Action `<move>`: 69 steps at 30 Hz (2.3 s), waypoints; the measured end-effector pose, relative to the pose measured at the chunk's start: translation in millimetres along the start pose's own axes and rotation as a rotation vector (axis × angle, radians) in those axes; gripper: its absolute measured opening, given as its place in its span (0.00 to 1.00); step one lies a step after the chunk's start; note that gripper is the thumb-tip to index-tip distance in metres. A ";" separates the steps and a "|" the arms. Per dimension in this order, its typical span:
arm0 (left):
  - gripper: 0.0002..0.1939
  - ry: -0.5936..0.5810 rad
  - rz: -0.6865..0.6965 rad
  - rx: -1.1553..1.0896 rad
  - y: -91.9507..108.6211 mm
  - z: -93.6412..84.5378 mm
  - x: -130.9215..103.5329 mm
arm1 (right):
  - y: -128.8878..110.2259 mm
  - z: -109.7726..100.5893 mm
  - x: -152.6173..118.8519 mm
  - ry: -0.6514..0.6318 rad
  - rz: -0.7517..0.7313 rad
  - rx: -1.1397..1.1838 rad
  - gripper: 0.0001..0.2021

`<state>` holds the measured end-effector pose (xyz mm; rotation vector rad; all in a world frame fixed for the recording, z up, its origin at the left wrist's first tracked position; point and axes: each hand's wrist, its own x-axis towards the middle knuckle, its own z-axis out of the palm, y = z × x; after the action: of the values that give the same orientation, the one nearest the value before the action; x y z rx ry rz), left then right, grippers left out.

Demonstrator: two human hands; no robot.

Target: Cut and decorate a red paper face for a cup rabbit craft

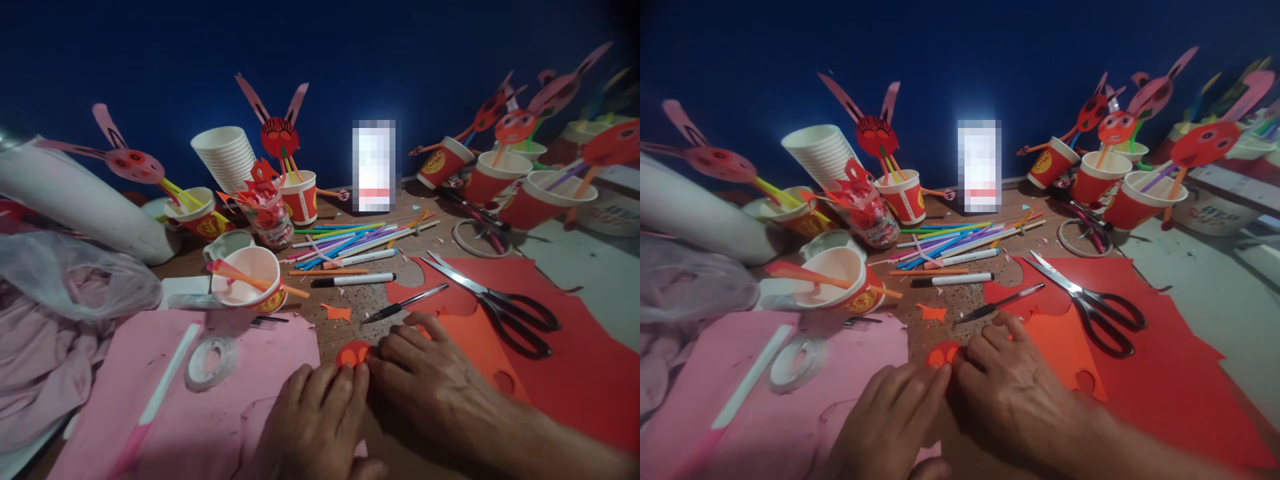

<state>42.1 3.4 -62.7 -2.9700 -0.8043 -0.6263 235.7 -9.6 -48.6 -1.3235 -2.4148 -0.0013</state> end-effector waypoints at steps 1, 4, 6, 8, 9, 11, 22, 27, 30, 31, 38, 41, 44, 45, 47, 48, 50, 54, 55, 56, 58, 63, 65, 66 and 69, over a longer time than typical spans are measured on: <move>0.25 -0.038 -0.008 0.001 0.8 -1.3 1.6 | -0.1 0.4 -0.3 0.002 0.002 0.004 0.05; 0.25 -0.052 -0.051 0.012 3.4 -0.9 4.5 | -0.9 2.0 -1.1 0.010 0.013 0.026 0.04; 0.25 -0.039 -0.069 0.027 4.6 1.0 4.9 | -1.6 2.8 -1.5 0.010 0.022 0.046 0.05; 0.26 -0.031 -0.077 0.033 5.1 1.7 4.8 | -2.4 3.2 -1.5 0.010 0.029 0.061 0.05; 0.27 -0.034 -0.078 0.032 5.4 1.4 4.7 | -2.8 3.2 -1.3 0.012 0.031 0.060 0.05; 0.28 -0.060 -0.084 0.026 5.9 0.0 4.5 | -3.6 3.0 -0.9 0.016 0.030 0.042 0.05; 0.29 -0.237 -0.072 0.016 4.4 0.1 4.9 | -5.3 2.0 -0.8 0.018 0.036 0.019 0.05; 0.28 -0.225 -0.070 -0.023 3.6 -2.7 4.7 | 0.3 -4.8 2.6 0.021 0.055 0.101 0.08; 0.28 -0.209 -0.053 -0.029 2.0 -1.0 1.5 | 12.7 -11.2 3.1 0.072 0.131 0.246 0.11; 0.29 -0.210 -0.051 -0.027 1.6 -0.3 0.4 | 17.6 -13.1 2.9 0.105 0.156 0.272 0.11; 0.29 -0.223 -0.074 -0.041 1.7 0.1 -2.7 | 30.2 -16.5 3.5 0.115 0.102 0.219 0.10; 0.30 -0.225 -0.065 -0.058 2.0 0.4 -2.1 | 23.0 -13.4 4.4 0.061 0.028 0.141 0.10; 0.32 -0.200 -0.080 -0.057 3.3 1.5 -0.7 | 18.2 -8.3 3.4 -0.001 -0.030 0.056 0.08; 0.32 -0.191 -0.097 -0.057 3.9 2.0 -0.4 | 17.5 -6.5 2.6 -0.019 -0.048 0.034 0.07; 0.32 -0.191 -0.118 -0.065 4.9 2.6 -0.7 | 16.8 -3.2 1.0 -0.053 -0.055 0.006 0.07; 0.31 -0.198 -0.126 -0.070 5.1 2.9 -1.3 | 16.6 -1.9 0.3 -0.060 -0.051 -0.002 0.07; 0.31 -0.216 -0.121 -0.079 4.7 2.9 -3.3 | 15.8 0.3 -0.6 -0.067 -0.039 -0.011 0.07; 0.32 -0.267 -0.096 -0.108 2.6 0.9 -4.7 | 14.0 2.7 -0.2 -0.053 -0.042 -0.019 0.08; 0.33 -0.286 -0.102 -0.116 2.5 -0.3 -3.9 | 13.7 2.9 0.1 -0.042 -0.047 -0.017 0.07; 0.32 -0.307 -0.118 -0.124 2.7 -1.8 -2.6 | 13.6 3.0 0.5 -0.034 -0.053 -0.015 0.07; 0.32 -0.357 -0.157 -0.138 4.1 -5.0 0.6 | 13.9 2.9 0.9 -0.026 -0.061 -0.017 0.07; 0.32 -0.417 -0.195 -0.140 8.7 -11.2 4.8 | 14.5 0.8 1.0 0.003 -0.061 -0.012 0.07; 0.32 -0.418 -0.192 -0.136 9.7 -12.3 4.6 | 13.9 -0.7 1.8 0.009 -0.053 0.009 0.07; 0.31 -0.419 -0.191 -0.135 10.1 -12.7 4.5 | 13.4 -1.5 2.5 0.004 -0.050 0.015 0.07; 0.31 -0.408 -0.192 -0.130 11.0 -12.8 4.2 | 12.0 -4.2 4.5 -0.016 -0.047 0.011 0.08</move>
<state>45.9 -5.4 -48.2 -3.2139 -1.1207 -0.0671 244.6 -0.1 -45.3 -1.2664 -2.4556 0.0104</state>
